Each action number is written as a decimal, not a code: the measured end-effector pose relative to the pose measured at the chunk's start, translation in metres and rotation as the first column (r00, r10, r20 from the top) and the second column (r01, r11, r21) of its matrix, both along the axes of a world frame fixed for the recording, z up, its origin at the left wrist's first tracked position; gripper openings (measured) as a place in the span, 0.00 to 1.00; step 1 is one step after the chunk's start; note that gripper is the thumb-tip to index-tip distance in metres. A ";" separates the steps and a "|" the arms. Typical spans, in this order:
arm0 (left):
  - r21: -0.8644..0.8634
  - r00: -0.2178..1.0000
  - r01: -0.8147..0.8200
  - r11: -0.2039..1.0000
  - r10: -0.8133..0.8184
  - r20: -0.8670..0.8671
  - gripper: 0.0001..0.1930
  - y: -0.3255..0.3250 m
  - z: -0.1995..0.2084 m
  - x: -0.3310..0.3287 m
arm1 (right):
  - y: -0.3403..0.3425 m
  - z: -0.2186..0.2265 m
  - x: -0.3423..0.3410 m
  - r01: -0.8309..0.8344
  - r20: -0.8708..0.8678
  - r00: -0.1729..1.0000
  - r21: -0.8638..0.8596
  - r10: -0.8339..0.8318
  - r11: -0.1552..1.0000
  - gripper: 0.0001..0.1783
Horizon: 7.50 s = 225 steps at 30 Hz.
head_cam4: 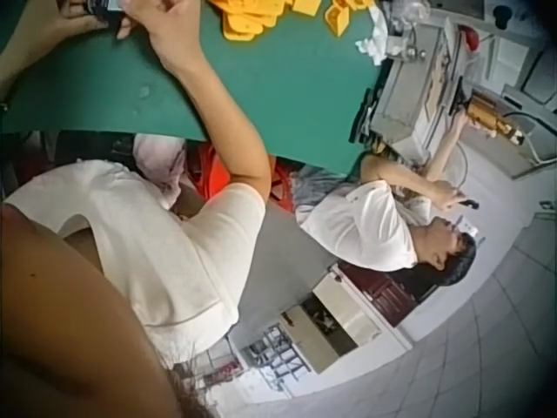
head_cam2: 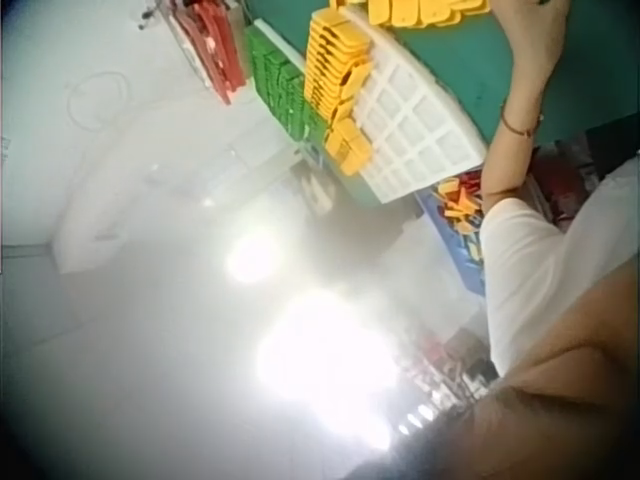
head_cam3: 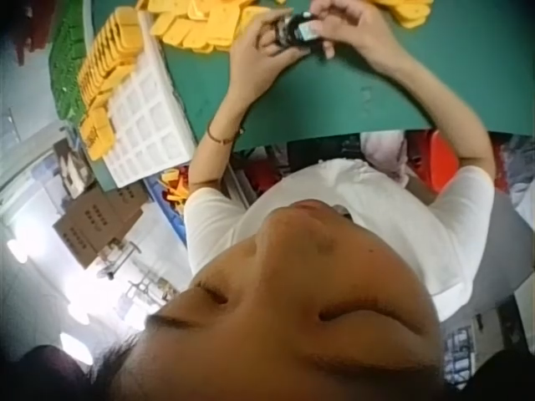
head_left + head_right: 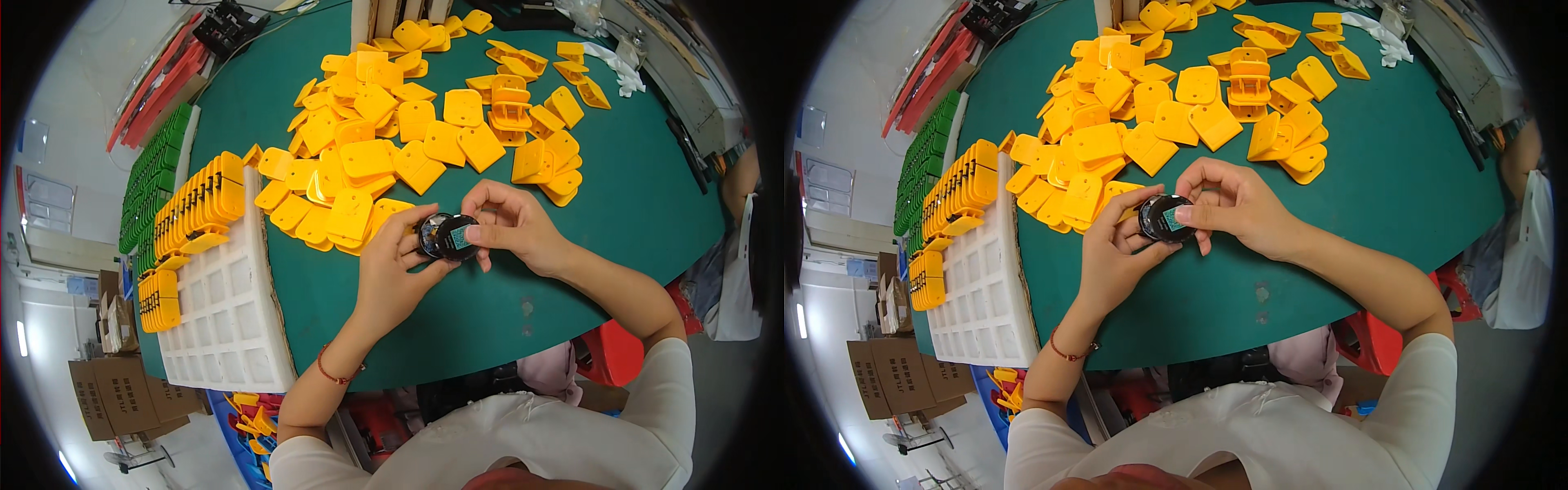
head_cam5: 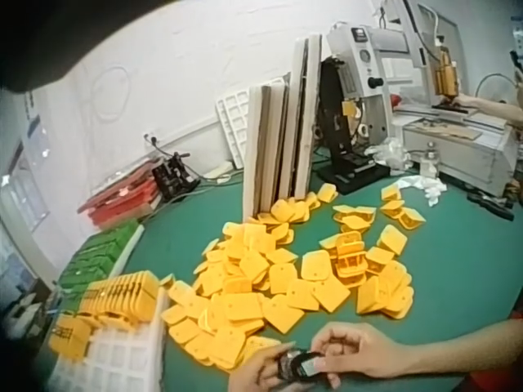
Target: The person presses a black watch component by hand, fits it into a yellow plastic clip, and places the assembled unit into a white tray. This process is repeated multiple times throughout the video.
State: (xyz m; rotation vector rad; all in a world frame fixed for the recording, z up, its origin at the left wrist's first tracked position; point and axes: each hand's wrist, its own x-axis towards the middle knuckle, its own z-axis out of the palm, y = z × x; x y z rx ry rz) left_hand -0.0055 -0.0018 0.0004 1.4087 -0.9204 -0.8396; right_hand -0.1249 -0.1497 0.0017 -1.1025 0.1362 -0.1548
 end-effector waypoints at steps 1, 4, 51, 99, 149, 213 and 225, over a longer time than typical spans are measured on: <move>0.001 1.000 0.000 1.000 0.000 -0.004 0.31 0.000 0.000 0.000 | 0.000 0.000 0.000 0.000 -0.004 1.000 0.001 0.000 1.000 0.11; 0.045 0.993 -0.029 0.999 0.034 -0.117 0.30 0.001 0.005 0.001 | -0.001 -0.002 0.001 0.026 0.005 1.000 -0.015 -0.026 1.000 0.11; -0.085 0.862 -0.025 0.996 -0.022 -0.506 0.20 0.001 0.014 0.001 | -0.002 -0.001 0.000 0.158 0.009 0.987 -0.046 -0.158 0.986 0.08; -0.042 0.931 -0.013 0.999 -0.004 -0.364 0.19 0.003 0.006 -0.006 | 0.003 -0.005 0.002 0.199 -0.041 0.977 -0.168 -0.209 0.965 0.09; -0.171 0.780 0.001 0.985 0.106 0.617 0.15 0.003 0.013 -0.012 | 0.001 -0.010 -0.003 0.532 0.551 0.834 -0.797 -0.015 0.286 0.13; -0.065 0.954 -0.109 0.992 0.086 -0.287 0.10 0.004 0.007 -0.012 | 0.008 -0.006 -0.003 0.098 0.066 0.995 -0.586 -0.073 0.804 0.09; -0.116 0.950 -0.078 0.990 0.039 -0.310 0.06 0.006 0.006 -0.013 | 0.012 -0.004 -0.005 0.135 0.118 0.990 -0.588 -0.080 0.798 0.08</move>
